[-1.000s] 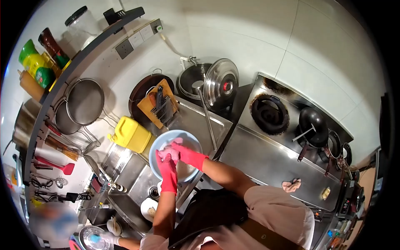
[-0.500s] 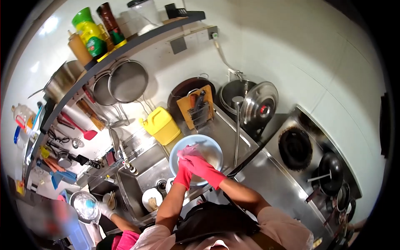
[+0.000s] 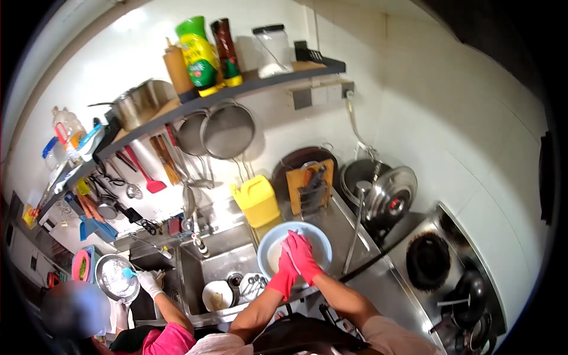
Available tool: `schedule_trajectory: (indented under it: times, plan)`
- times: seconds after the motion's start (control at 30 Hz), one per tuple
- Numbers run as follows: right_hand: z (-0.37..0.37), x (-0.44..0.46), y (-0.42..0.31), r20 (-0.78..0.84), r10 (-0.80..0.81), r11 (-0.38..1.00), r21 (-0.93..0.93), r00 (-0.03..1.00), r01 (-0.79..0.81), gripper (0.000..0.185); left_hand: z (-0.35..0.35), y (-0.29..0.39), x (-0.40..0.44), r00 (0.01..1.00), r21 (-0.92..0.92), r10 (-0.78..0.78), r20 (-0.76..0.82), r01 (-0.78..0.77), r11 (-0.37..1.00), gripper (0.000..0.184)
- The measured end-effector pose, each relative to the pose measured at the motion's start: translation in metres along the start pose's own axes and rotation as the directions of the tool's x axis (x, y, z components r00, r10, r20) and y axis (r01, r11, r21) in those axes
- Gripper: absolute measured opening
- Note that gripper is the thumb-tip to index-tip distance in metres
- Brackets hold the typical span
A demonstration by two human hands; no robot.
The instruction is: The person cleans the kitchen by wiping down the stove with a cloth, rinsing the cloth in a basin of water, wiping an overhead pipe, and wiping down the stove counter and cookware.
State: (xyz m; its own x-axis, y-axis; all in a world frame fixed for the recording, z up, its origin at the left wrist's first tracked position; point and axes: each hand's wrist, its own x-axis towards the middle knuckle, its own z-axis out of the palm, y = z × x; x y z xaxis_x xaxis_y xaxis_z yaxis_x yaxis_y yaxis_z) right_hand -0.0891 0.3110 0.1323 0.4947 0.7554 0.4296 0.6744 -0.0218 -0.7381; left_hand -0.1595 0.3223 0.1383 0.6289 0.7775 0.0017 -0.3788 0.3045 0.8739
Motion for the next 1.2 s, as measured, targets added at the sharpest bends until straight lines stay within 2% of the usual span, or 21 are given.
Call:
schedule_trajectory:
  times: [0.07,0.13,0.17,0.2,0.23,0.27,0.3,0.37,0.4,0.5,0.53,0.6,0.67,0.8,0.93,0.97,1.0,1.03,1.1,1.13,1.2]
  plan:
    - [0.003,-0.005,-0.007,0.017,-0.131,0.990,-0.043,0.991,0.132,0.046,-0.013,0.002,0.010,0.999,0.120,0.031,0.020,-0.033,0.992,0.052]
    - [0.007,-0.015,-0.011,0.046,-0.122,0.992,0.005,0.991,0.122,0.051,-0.022,0.008,0.017,0.999,0.230,0.043,0.017,-0.046,0.972,0.055]
    - [0.005,-0.016,-0.010,0.061,-0.098,0.994,0.049,0.993,0.095,0.053,-0.023,0.006,0.014,0.984,0.577,0.141,0.111,-0.179,0.797,0.054]
    - [0.001,-0.018,-0.005,0.070,-0.026,0.993,0.113,0.997,0.018,0.056,-0.021,0.008,0.009,0.950,0.822,0.238,0.202,-0.296,0.487,0.054]
    - [-0.002,-0.019,0.002,0.085,0.058,0.979,0.191,0.995,-0.074,0.058,-0.017,0.001,0.008,0.995,0.484,0.018,0.101,-0.065,0.873,0.061]
    - [-0.007,-0.016,0.011,0.108,0.167,0.941,0.280,0.980,-0.191,0.060,-0.013,-0.006,0.006,0.979,0.001,-0.202,-0.006,0.202,0.979,0.067]
    - [-0.006,-0.012,0.023,0.152,0.292,0.853,0.406,0.944,-0.329,0.063,0.015,0.022,-0.012,0.887,-0.344,-0.462,-0.011,0.431,0.834,0.073]
    - [-0.001,0.001,0.054,0.303,0.493,0.490,0.678,0.816,-0.548,0.067,0.021,0.001,-0.016,0.971,-0.200,-0.190,0.147,0.218,0.955,0.082]
    - [-0.022,-0.001,0.038,0.458,0.537,0.182,0.757,0.708,-0.627,0.069,0.012,-0.007,-0.012,0.935,-0.183,-0.308,0.175,0.338,0.923,0.072]
    - [-0.029,0.001,0.063,0.518,0.534,-0.114,0.827,0.668,-0.550,0.070,0.067,0.106,-0.038,0.904,-0.134,-0.131,0.408,0.201,0.970,0.079]
    - [-0.035,-0.004,0.059,0.556,0.354,-0.255,0.831,0.752,-0.494,0.068,0.049,0.083,-0.015,0.913,-0.231,-0.234,0.335,0.321,0.919,0.076]
    - [-0.038,-0.016,0.043,0.552,0.190,-0.380,0.804,0.812,-0.458,0.068,0.040,0.060,0.009,0.906,-0.423,-0.148,0.397,0.324,0.846,0.074]
    - [-0.034,-0.026,0.029,0.536,0.150,-0.456,0.783,0.831,-0.423,0.069,0.047,0.062,0.015,0.893,-0.587,-0.073,0.444,0.351,0.729,0.073]
    - [-0.044,-0.026,0.034,0.495,0.147,-0.596,0.735,0.857,-0.323,0.069,0.053,0.050,-0.001,0.874,-0.656,-0.049,0.484,0.399,0.641,0.080]
    - [-0.071,-0.014,0.049,0.463,0.158,-0.677,0.694,0.872,-0.245,0.070,0.037,0.028,-0.009,0.791,-0.614,-0.127,0.599,0.555,0.560,0.083]
    - [-0.081,-0.013,0.048,0.446,0.199,-0.462,0.828,0.873,-0.318,0.070,0.031,0.029,-0.010,0.793,-0.571,-0.182,0.581,0.557,0.603,0.079]
    - [-0.089,-0.012,0.045,0.404,0.201,-0.333,0.885,0.892,-0.325,0.073,0.021,0.023,-0.008,0.798,-0.528,-0.228,0.557,0.553,0.645,0.075]
    - [-0.122,-0.009,-0.033,0.312,0.094,-0.070,0.949,0.945,-0.307,0.076,0.007,0.015,-0.002,0.809,-0.485,-0.267,0.524,0.541,0.688,0.072]
    - [-0.080,0.004,0.041,0.292,0.006,-0.019,0.956,0.956,-0.292,0.075,-0.018,-0.048,0.032,0.908,-0.341,-0.411,0.088,0.415,0.844,0.056]
    - [-0.068,0.008,0.049,0.472,0.195,0.219,0.834,0.860,-0.507,0.071,-0.018,-0.050,0.032,0.910,-0.229,-0.415,0.005,0.405,0.885,0.053]
    - [-0.052,0.001,0.011,0.250,0.238,0.772,0.538,0.939,-0.339,0.056,-0.007,-0.036,0.029,0.919,-0.003,-0.395,0.004,0.395,0.919,0.048]
